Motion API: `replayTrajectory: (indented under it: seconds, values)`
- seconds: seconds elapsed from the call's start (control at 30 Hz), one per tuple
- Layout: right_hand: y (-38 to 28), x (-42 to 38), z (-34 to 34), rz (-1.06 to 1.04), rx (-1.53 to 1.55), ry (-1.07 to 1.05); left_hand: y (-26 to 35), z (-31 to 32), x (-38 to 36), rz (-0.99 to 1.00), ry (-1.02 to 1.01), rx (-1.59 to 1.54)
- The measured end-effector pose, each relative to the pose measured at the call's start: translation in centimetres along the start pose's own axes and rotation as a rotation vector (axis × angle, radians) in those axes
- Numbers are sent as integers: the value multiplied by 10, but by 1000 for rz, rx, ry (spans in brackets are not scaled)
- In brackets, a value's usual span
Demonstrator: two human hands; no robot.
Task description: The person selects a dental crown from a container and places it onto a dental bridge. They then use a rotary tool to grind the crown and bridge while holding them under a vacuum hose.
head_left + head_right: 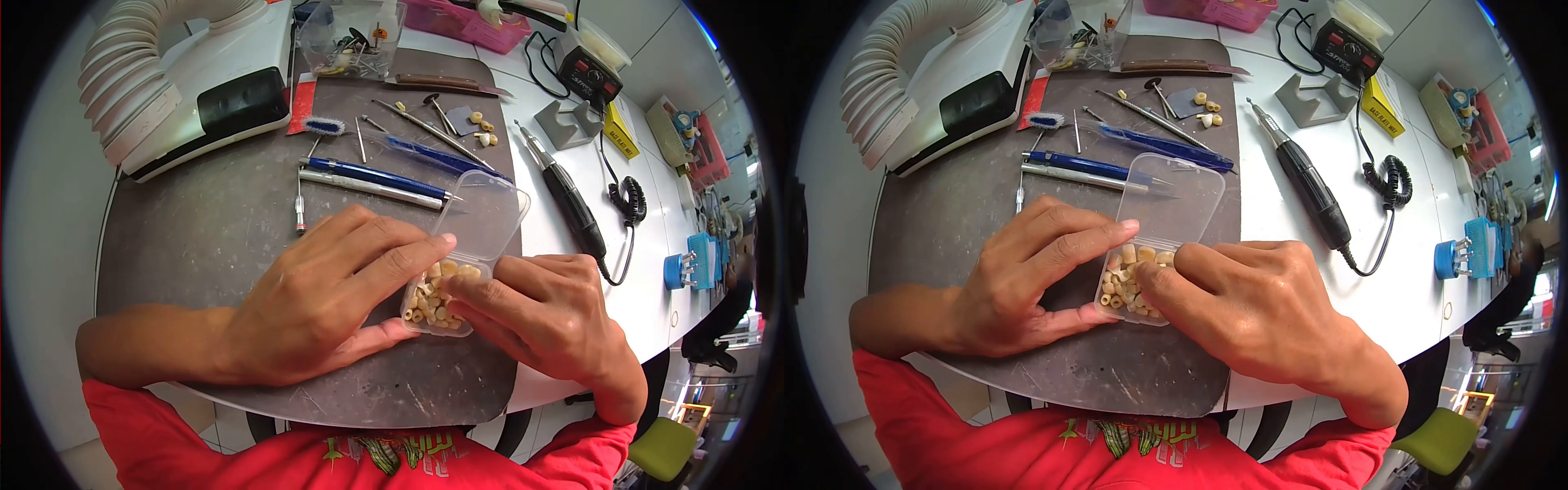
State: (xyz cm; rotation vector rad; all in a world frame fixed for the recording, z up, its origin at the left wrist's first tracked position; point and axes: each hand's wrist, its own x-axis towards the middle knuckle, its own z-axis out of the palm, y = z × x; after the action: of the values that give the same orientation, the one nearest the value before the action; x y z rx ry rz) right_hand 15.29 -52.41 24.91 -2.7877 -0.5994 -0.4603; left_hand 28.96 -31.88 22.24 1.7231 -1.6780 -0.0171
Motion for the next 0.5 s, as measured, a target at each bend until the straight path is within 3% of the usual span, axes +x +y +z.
replayTrajectory:
  seconds: [0.23, 0.4, 0.5]
  values:
    - [1, 3, 0, -4, 35, -42, 0, 1, -1, 6, 10, 17]
    - [5, 2, 0, 202, 219, 146, -1, 1, -1, -5, 1, 18]
    - [6, 3, -1, 218, 247, 211, -1, 1, -1, 3, -4, 21]
